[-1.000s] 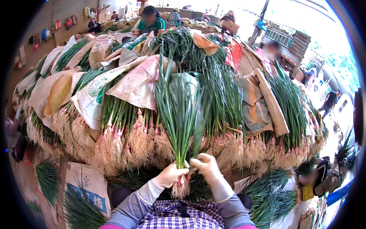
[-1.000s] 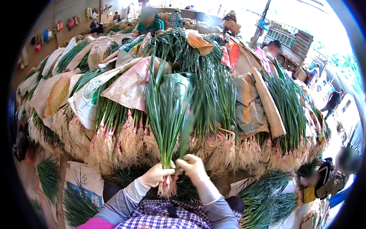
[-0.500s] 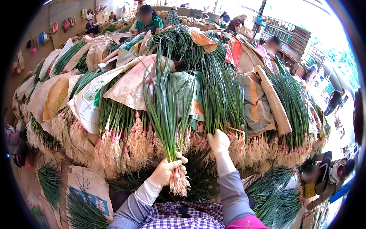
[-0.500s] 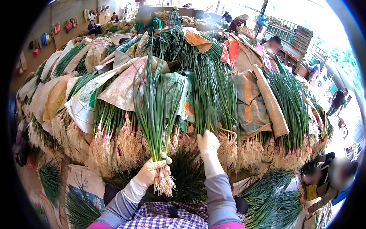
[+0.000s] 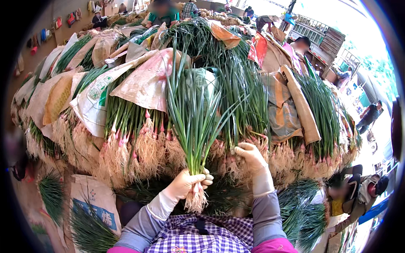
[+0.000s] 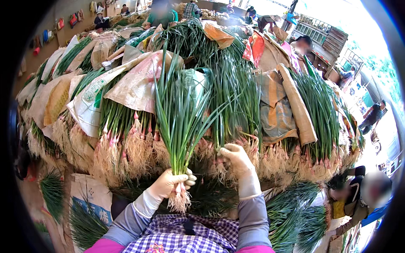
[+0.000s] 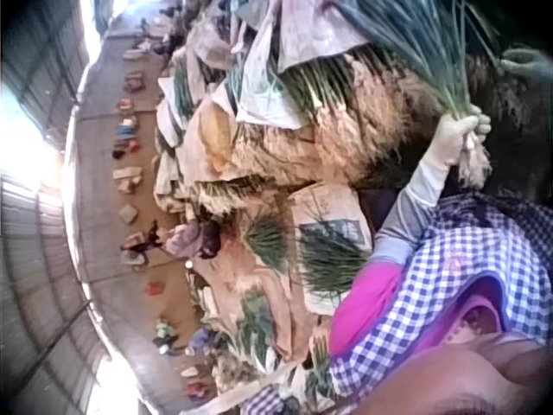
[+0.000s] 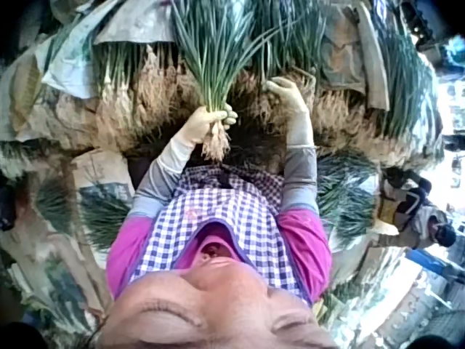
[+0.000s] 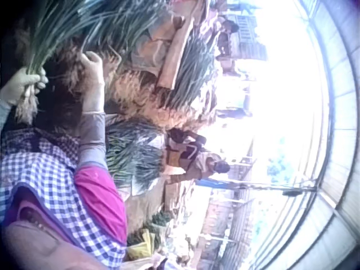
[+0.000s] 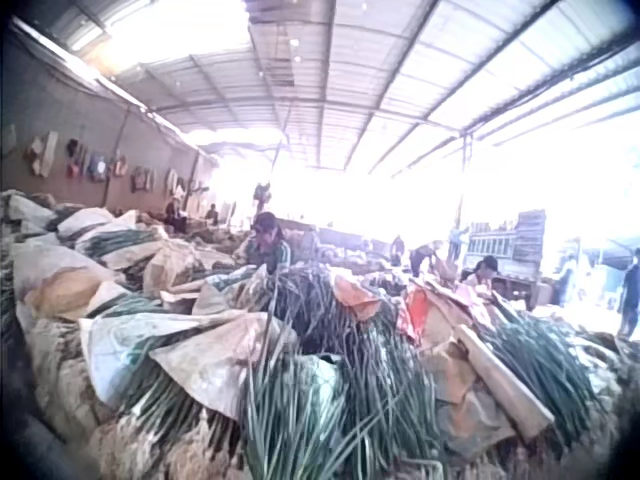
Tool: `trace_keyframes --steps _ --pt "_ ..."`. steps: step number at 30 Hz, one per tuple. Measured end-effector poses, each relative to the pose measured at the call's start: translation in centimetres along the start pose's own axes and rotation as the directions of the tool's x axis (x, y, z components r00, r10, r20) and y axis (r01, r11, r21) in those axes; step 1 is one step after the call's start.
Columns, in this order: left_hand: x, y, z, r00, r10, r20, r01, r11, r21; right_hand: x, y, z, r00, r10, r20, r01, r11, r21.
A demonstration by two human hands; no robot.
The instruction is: The person picks up bunches of green onions from a large pile, peels away the outer skins and removes roots by hand, and places the cleaned bunches into a bag on the floor.
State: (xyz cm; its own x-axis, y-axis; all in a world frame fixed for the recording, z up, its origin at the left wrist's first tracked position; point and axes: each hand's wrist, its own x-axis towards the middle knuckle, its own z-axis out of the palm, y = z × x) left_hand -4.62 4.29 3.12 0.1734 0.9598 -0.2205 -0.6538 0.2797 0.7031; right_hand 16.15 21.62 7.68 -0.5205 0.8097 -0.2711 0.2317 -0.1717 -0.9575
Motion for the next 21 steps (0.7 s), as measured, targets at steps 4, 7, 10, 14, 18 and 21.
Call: trace_keyframes --steps 4,7,10,14,18,21 --pt "0.9 -2.1 0.0 1.0 -0.003 0.0 0.003 0.993 0.117 -1.7 2.7 2.3 0.999 -0.038 0.039 0.026 0.96 0.279" --pt "2.0 -2.6 0.2 0.999 -0.007 -0.033 0.013 0.981 0.194 -2.2 3.0 3.1 0.999 -0.048 -0.009 0.048 0.949 0.31" --pt "2.7 -2.4 0.4 0.997 0.039 -0.064 -0.028 0.986 0.164 -2.4 2.0 4.7 0.997 -0.048 0.065 0.024 0.947 0.322" --pt "5.8 -3.3 1.0 0.992 0.127 -0.017 -0.122 0.974 0.193 -1.7 1.0 5.1 0.997 -0.016 0.07 -0.01 0.935 0.353" --pt "6.7 -4.0 1.5 0.986 0.15 -0.073 -0.146 0.987 0.063 1.8 1.1 4.3 0.992 -0.055 -0.117 0.079 0.975 0.207" --pt "5.1 -2.4 1.8 0.997 0.055 -0.06 -0.049 0.994 0.096 2.8 2.0 5.2 0.984 -0.051 -0.172 0.086 0.976 0.202"
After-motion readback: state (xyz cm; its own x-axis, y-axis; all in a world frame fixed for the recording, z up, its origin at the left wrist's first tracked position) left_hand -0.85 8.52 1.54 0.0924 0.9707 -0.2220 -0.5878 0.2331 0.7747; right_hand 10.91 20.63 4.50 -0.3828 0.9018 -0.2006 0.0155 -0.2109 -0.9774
